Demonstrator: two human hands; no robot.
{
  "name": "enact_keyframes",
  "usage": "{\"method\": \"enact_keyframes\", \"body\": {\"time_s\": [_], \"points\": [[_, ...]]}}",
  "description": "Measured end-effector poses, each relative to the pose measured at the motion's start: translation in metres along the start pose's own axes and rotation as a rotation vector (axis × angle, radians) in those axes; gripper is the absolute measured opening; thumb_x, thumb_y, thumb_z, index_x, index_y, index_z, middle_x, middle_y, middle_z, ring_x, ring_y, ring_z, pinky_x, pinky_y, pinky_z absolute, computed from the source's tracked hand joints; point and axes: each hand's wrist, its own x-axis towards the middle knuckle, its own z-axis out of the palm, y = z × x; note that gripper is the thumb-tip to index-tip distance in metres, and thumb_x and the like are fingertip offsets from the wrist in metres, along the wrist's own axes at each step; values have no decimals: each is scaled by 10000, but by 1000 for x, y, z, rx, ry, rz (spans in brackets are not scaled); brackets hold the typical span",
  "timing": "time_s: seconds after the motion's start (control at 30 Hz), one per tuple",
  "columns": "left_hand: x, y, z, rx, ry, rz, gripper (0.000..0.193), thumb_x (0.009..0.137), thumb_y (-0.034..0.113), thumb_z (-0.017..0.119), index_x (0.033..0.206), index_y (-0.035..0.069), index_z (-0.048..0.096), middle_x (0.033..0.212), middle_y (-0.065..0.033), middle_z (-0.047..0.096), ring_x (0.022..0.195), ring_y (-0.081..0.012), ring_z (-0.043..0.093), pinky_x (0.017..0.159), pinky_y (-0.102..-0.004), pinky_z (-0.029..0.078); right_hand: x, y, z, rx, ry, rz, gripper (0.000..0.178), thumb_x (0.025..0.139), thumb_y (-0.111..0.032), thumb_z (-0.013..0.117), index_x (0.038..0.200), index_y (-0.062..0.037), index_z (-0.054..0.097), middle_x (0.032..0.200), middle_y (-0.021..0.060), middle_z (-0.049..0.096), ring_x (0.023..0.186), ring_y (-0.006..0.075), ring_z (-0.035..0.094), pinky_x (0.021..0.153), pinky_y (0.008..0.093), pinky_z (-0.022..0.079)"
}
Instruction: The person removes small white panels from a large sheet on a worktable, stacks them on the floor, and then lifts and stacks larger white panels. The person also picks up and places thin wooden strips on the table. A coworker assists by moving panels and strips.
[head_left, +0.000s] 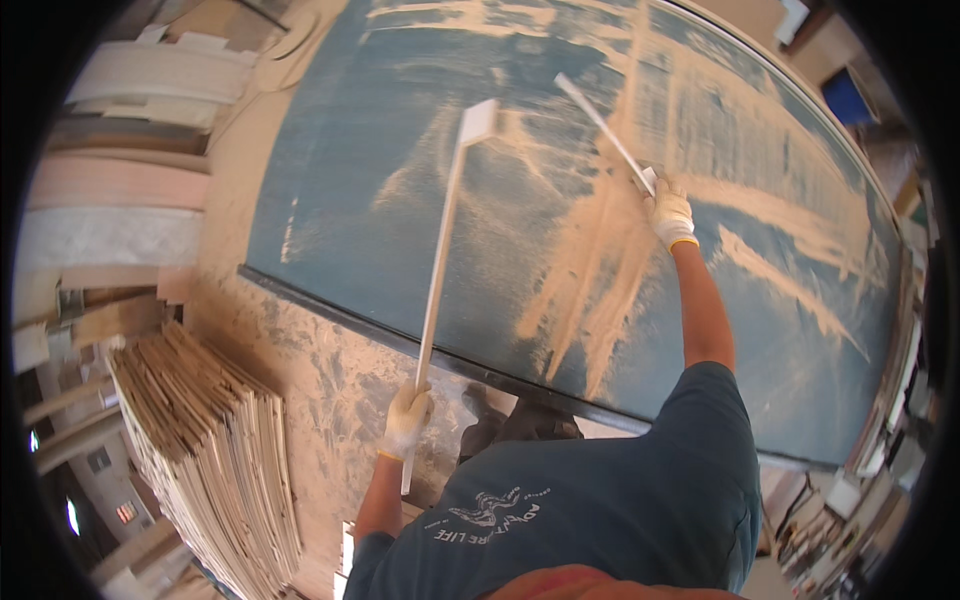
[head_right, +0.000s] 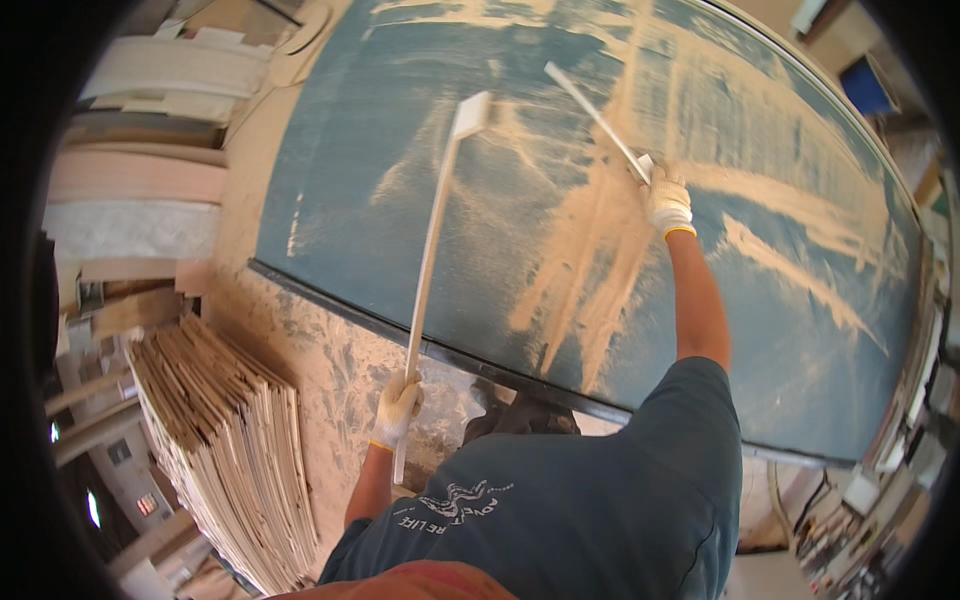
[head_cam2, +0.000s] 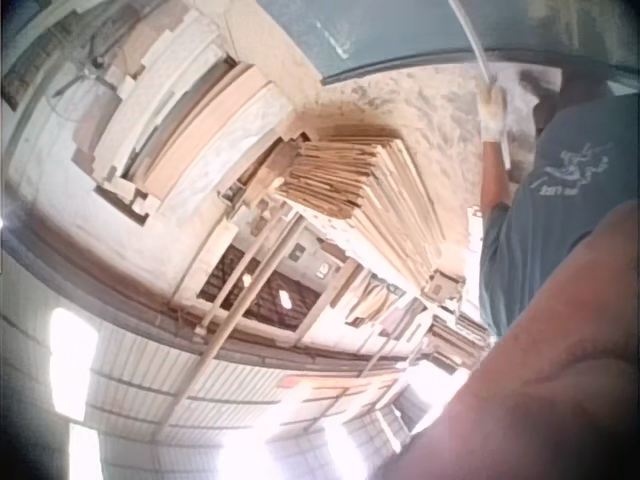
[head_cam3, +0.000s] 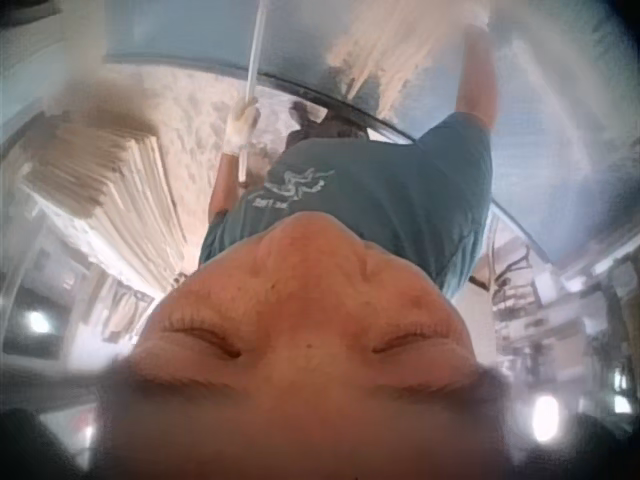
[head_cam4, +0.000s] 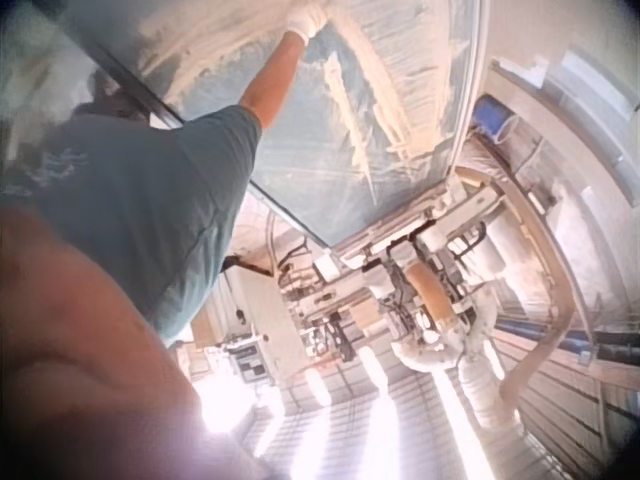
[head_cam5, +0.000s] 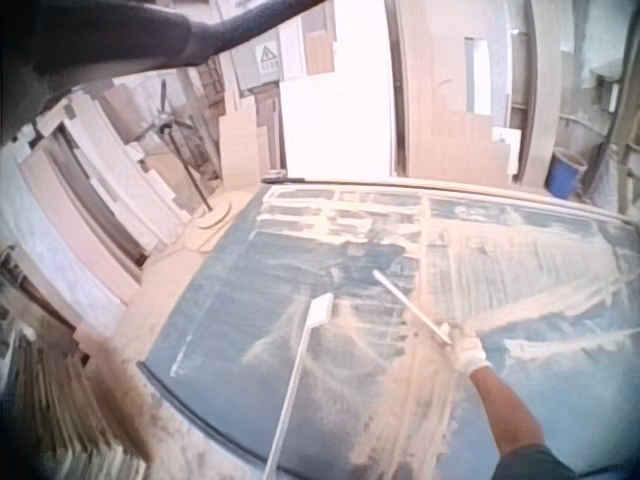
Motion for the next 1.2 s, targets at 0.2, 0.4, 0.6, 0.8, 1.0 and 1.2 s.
{"method": "enact_keyframes", "body": {"time_s": [0.2,0.4,0.6,0.8,1.0,1.2], "points": [[20,-6,15,-61,-118,-18,206,1051,223,554,1114,28,579,648,7,528,486,-47,440,420,-210,314,-135,-13,-14,1170,-396,562,390,976,-311,606,1200,7,645,1074,121,651,954,226,623,863,385,528],[83,16,62,-374,-281,108,371,1049,370,582,1229,47,558,745,-16,597,478,-81,489,389,-226,328,-237,-227,11,1109,-624,156,272,991,-173,499,1174,-15,625,966,100,693,881,220,662,795,399,549],[127,32,55,-184,-273,-19,293,945,313,693,1055,58,598,768,-20,608,482,-81,481,399,-240,321,-263,-270,36,1295,-691,148,401,1009,-237,535,1366,-78,621,1079,145,731,1001,274,703,865,385,556],[123,26,-11,-67,-78,84,237,879,241,735,963,59,608,738,-6,580,467,-63,433,411,-241,315,-258,-26,-1,515,343,547,336,954,-207,628,1247,-57,558,1128,209,701,985,398,701,846,461,535],[45,3,-128,116,171,234,147,884,139,701,994,83,620,725,79,484,583,-35,454,477,-238,361,-290,100,-17,167,302,995,306,993,-227,540,1225,-43,618,1201,216,695,1055,426,693,906,496,550],[-48,-59,-215,166,408,188,144,845,123,703,945,67,617,751,55,517,611,-52,472,511,-262,394,-273,91,26,93,200,1200,353,936,-308,636,1101,-11,734,1106,214,739,993,402,737,843,506,605]]}}
